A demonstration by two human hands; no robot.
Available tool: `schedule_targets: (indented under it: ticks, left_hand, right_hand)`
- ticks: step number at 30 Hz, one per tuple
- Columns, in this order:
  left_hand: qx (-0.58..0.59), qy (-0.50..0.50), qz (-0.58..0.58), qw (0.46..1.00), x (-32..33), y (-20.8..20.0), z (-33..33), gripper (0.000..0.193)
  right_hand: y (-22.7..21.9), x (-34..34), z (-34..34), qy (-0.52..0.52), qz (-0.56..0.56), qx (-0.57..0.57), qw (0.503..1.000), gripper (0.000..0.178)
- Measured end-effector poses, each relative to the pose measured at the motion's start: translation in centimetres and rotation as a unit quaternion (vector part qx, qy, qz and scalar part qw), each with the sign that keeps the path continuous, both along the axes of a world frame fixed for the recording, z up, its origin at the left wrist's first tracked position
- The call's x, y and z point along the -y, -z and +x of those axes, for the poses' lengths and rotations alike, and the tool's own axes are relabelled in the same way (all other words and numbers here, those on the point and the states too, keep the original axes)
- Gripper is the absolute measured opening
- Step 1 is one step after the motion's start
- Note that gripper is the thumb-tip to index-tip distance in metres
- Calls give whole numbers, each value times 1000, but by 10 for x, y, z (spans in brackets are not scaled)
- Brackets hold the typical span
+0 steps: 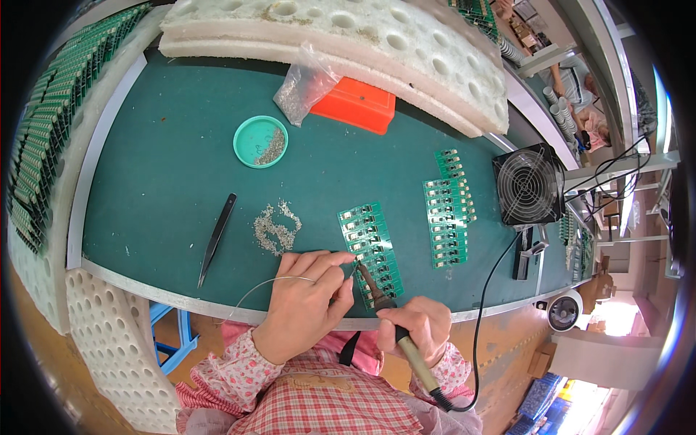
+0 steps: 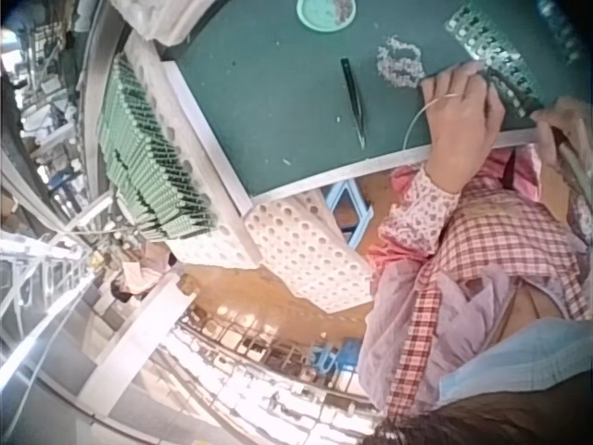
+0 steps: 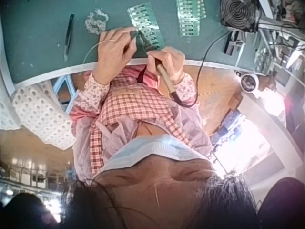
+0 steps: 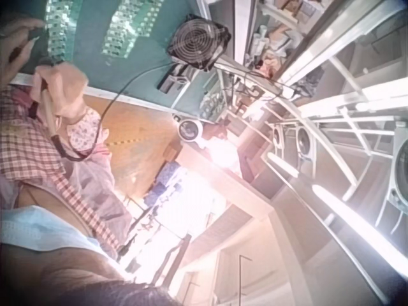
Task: The person solders electronic components onto green LED strips at a factory workbench. This is done using a soldering iron and solder wire, with tweezers to position the components.
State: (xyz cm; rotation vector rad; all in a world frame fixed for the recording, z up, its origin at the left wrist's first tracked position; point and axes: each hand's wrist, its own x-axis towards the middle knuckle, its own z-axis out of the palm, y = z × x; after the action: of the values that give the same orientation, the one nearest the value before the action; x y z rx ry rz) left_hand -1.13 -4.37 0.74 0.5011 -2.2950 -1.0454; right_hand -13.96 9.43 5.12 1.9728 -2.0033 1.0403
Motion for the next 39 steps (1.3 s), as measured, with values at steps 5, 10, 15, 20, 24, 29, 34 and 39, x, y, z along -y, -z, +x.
schedule_targets:
  ticks: [5, 10, 15, 20, 24, 29, 34, 39]
  left_hand:
    - [-12, 5, 13, 1000, 1, -1, 1, 21]
    - [-12, 5, 8, 1000, 1, -1, 1, 21]
    - [-2, 10, -14, 1000, 0, -3, 0, 20]
    - [-2, 8, -1, 1000, 3, -5, -2, 17]
    - [0, -7, -25, 1000, 3, 0, -4, 15]
    - [9, -6, -35, 999, 4, -1, -5, 13]
    - [20, -1, -38, 999, 5, -1, -4, 12]
    - [-2, -15, -23, 1000, 3, -1, -8, 17]
  right_hand:
    - [-2, -15, -5, 70, -39, 108, 991, 11]
    - [5, -30, -8, 168, -35, 181, 968, 11]
    - [4, -29, -10, 176, -31, 189, 966, 12]
    - [1, -16, -13, 119, -37, 165, 978, 11]
    - [2, -3, -12, 83, -57, 159, 982, 11]
    - [5, 1, -14, 53, -39, 115, 991, 10]
    - [6, 5, -9, 62, -19, 105, 992, 17]
    - [3, 8, -8, 50, -13, 100, 994, 13]
